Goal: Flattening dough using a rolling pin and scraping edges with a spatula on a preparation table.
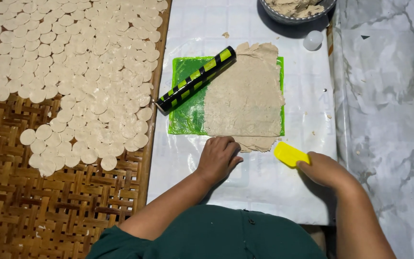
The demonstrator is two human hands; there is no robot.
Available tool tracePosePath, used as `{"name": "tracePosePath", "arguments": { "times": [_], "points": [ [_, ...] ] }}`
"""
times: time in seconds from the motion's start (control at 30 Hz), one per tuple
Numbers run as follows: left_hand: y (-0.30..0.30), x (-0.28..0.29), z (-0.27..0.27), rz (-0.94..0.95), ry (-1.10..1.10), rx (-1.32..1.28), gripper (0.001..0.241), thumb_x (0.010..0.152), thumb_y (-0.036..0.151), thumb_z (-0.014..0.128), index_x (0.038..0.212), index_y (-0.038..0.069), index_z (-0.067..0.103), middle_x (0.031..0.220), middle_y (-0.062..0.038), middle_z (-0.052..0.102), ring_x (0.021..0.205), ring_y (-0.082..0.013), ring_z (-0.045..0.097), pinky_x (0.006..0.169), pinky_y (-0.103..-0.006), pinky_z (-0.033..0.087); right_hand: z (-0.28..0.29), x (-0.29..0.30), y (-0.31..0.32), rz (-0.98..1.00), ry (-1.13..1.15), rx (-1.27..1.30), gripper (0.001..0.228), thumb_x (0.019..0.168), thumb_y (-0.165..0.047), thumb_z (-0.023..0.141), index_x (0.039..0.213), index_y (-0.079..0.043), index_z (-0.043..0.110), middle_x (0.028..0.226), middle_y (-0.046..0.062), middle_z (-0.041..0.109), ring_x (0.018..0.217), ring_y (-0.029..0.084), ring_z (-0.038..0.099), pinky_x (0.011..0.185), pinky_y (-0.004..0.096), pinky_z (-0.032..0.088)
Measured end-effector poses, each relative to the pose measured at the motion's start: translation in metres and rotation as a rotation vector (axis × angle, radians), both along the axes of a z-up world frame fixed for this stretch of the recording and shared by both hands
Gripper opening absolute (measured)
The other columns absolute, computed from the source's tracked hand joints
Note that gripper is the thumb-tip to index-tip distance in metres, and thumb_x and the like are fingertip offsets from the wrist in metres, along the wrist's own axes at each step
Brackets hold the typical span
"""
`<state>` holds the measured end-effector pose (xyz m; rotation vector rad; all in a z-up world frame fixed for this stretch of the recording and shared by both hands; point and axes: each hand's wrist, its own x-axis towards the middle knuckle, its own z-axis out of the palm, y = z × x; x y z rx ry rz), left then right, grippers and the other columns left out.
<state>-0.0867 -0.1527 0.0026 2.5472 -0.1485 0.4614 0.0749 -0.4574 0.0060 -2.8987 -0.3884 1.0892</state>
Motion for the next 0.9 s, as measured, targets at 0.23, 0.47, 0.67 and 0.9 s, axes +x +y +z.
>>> {"name": "tracePosePath", "arguments": {
  "times": [0.23, 0.47, 0.67, 0.9],
  "points": [
    [-0.015, 0.017, 0.016, -0.002, -0.059, -0.063, 0.049, 0.081, 0.039, 0.081, 0.115, 0.008, 0.065, 0.114, -0.011, 0.061, 0.11, -0.0305, 0.056, 0.098, -0.0454, 0.039, 0.071, -0.059, 0.083, 0.082, -0.101, 0.046, 0.041, 0.096, -0.044, 0.055, 0.117, -0.01, 0.064, 0.104, 0.019, 0.075, 0.098, 0.038, 0.072, 0.086, 0.051, 0.056],
    [-0.01, 0.031, 0.007, 0.106, 0.066, -0.161, 0.031, 0.09, 0.03, 0.075, 0.114, 0.013, 0.067, 0.098, -0.003, 0.072, 0.098, -0.0229, 0.066, 0.097, -0.0445, 0.04, 0.083, -0.059, 0.081, 0.189, -0.221, 0.082, 0.035, 0.097, -0.042, 0.055, 0.111, -0.011, 0.06, 0.089, 0.017, 0.076, 0.087, 0.039, 0.073, 0.078, 0.053, 0.056],
    [0.006, 0.032, 0.063, 0.118, -0.008, -0.125, 0.018, 0.09, 0.021, 0.07, 0.107, 0.014, 0.071, 0.096, -0.004, 0.073, 0.094, -0.0246, 0.067, 0.096, -0.046, 0.039, 0.075, -0.036, 0.023, -0.055, -0.25, 0.07, 0.038, 0.098, -0.045, 0.056, 0.117, -0.013, 0.061, 0.093, 0.02, 0.075, 0.089, 0.042, 0.072, 0.078, 0.055, 0.055],
    [0.015, 0.068, 0.139, -0.007, 0.139, -0.164, 0.019, 0.092, 0.026, 0.065, 0.105, 0.017, 0.075, 0.089, -0.001, 0.075, 0.08, -0.0176, 0.068, 0.096, -0.0424, 0.039, 0.063, -0.029, -0.024, -0.412, -0.263, 0.154, 0.043, 0.097, -0.045, 0.059, 0.12, -0.008, 0.065, 0.099, 0.025, 0.075, 0.094, 0.044, 0.072, 0.083, 0.053, 0.055]
  ]
}}
